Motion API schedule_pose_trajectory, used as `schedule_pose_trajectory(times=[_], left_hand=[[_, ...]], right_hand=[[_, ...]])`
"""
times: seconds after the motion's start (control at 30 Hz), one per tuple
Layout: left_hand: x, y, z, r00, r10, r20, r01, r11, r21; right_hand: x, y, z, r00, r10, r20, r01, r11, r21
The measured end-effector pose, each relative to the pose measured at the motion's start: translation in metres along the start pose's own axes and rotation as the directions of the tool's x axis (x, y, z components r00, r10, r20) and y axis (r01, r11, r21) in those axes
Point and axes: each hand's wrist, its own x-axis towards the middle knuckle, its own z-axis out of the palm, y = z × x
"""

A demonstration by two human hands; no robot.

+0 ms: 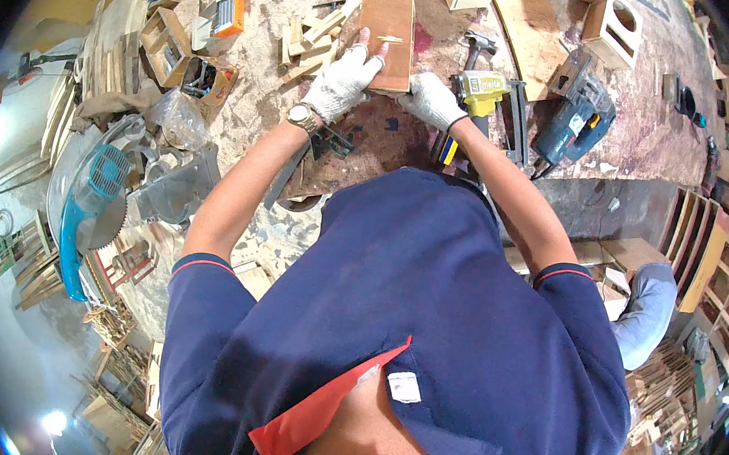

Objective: The person uses a nail gun to assemble small wooden boxes on a workbench. They pick up wooden pieces, align them, and fasten them together, then place the finished boxes aside.

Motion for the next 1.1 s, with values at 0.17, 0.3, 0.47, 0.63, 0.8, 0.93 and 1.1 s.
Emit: schedule_pose_trajectory(times=[0.17,0.3,0.47,0.63,0.8,0.93,1.1], left_hand=[[-0.022,0.031,0.008,0.944,-0.298,-0.138,0.227,0.896,-0.382],[-0.047,0.081,0.047,0.704,-0.677,-0.213,0.416,0.637,-0.649],[-0.017,0.101,0.098,0.505,-0.859,-0.085,0.447,0.344,-0.826],[0.012,0.114,0.109,0.366,-0.930,0.025,0.544,0.192,-0.817],[0.018,0.117,0.107,0.319,-0.947,-0.027,0.596,0.223,-0.771],[0.020,0.117,0.115,0.309,-0.937,-0.165,0.607,0.328,-0.724],[0.019,0.115,0.117,0.343,-0.939,-0.028,0.596,0.240,-0.766]], right_hand=[[-0.013,0.004,-0.018,0.995,0.092,0.042,-0.094,0.995,0.046],[-0.019,-0.009,-0.029,0.953,0.291,-0.086,-0.261,0.930,0.260],[0.001,-0.032,-0.018,0.879,0.470,0.076,-0.414,0.674,0.612],[0.005,-0.043,-0.017,0.860,0.509,0.040,-0.423,0.667,0.613],[0.007,-0.047,-0.011,0.892,0.431,0.133,-0.420,0.688,0.592],[0.007,-0.042,-0.002,0.925,0.368,0.097,-0.347,0.714,0.607],[0.007,-0.035,0.001,0.933,0.353,0.076,-0.324,0.724,0.609]])
